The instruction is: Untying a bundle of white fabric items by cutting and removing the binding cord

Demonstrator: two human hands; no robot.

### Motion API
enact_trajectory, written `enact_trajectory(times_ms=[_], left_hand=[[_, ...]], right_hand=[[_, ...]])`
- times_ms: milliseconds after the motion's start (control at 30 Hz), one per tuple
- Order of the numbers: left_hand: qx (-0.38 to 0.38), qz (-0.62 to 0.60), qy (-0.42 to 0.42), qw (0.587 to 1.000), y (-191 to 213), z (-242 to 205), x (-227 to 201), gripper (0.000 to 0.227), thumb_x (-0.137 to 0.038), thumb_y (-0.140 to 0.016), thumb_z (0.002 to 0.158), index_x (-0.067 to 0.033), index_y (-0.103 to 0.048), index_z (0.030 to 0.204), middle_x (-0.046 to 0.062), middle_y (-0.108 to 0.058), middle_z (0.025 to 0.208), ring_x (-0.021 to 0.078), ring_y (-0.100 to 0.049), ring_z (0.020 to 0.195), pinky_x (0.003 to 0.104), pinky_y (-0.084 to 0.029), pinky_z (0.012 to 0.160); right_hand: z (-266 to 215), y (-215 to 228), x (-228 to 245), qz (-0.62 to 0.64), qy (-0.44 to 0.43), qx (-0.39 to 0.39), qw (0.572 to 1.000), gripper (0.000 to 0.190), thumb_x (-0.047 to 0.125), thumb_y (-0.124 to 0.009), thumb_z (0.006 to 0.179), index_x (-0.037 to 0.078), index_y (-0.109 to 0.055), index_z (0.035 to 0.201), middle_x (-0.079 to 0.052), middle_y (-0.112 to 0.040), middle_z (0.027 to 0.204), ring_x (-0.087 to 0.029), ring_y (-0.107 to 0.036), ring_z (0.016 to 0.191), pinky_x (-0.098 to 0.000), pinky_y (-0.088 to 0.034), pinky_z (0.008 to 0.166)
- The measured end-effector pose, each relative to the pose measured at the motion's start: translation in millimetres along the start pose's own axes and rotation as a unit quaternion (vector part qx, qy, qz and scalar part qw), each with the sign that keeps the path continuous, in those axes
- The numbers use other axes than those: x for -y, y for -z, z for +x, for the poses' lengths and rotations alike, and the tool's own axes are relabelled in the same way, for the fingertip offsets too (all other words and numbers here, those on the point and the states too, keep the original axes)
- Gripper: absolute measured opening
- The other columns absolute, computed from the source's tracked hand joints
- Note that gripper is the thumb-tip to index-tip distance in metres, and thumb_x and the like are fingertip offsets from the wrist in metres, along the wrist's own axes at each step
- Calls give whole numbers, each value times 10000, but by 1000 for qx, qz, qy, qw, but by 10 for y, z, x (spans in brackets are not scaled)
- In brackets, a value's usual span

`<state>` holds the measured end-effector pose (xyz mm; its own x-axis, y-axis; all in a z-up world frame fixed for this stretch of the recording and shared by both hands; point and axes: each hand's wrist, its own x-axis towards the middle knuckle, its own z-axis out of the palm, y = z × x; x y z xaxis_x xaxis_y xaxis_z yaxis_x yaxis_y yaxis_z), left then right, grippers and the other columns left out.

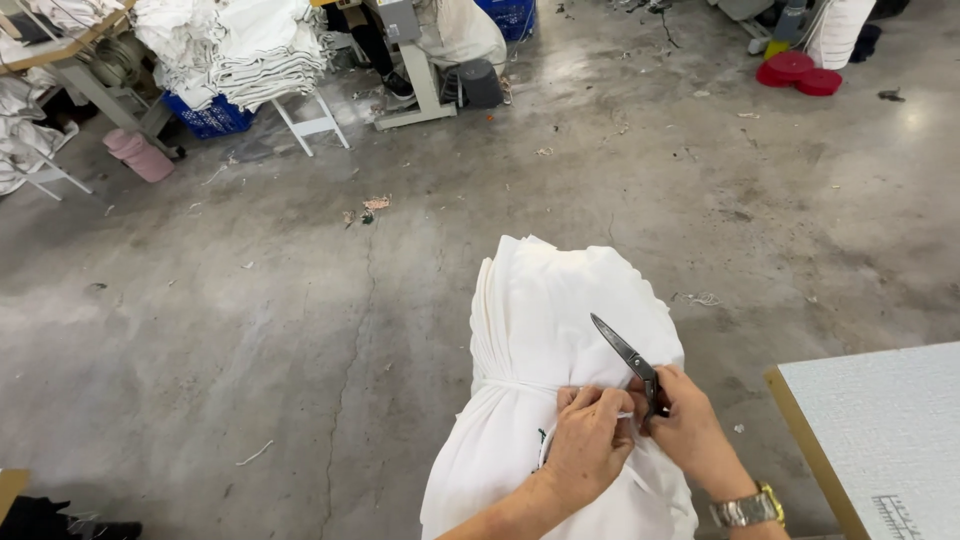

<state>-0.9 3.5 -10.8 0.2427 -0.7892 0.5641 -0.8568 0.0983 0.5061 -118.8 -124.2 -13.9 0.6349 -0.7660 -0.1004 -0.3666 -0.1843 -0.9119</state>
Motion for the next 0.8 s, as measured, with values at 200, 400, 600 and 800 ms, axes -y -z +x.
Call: enact_trajectory(times_ms=[200, 400, 600, 800], left_hand=[[20, -38, 12, 999, 66, 18, -58, 338, 29, -591, 754, -129, -534, 1047, -78, -693, 990, 283, -577, 877, 429, -353, 848], [17, -52, 10, 998, 77, 18, -29, 289, 63, -537, 778, -89, -463, 1012, 49, -652, 861, 316, -547, 843, 444, -337, 824], [16, -40, 11, 999, 19, -22, 22, 261, 62, -555, 808, -91, -464, 1001, 30, -653, 860, 299, -553, 843, 427, -344, 816], [22, -59, 9, 998, 53, -31, 20, 246, 70, -511, 813, -101, -458, 983, 39, -600, 815, 310, -547, 852, 422, -348, 835]], right_hand=[[-242, -45, 129, -49, 17, -55, 997, 259, -10, -665, 778, 145, -731, 976, -11, -714, 853, -158, -649, 782, -277, -510, 757], [-107, 25, -71, -99, 82, 18, 992, 248, -128, -500, 606, 95, -457, 706, -15, -440, 676, -172, -365, 649, -327, -327, 582], [-1, 31, -97, -202, 118, 51, 971, 183, -38, -612, 685, 126, -556, 742, 18, -591, 682, -172, -493, 632, -322, -420, 602], [21, 73, 8, -204, 125, 80, 968, 195, -29, -604, 684, 120, -479, 702, 10, -546, 641, -175, -449, 608, -344, -384, 577]])
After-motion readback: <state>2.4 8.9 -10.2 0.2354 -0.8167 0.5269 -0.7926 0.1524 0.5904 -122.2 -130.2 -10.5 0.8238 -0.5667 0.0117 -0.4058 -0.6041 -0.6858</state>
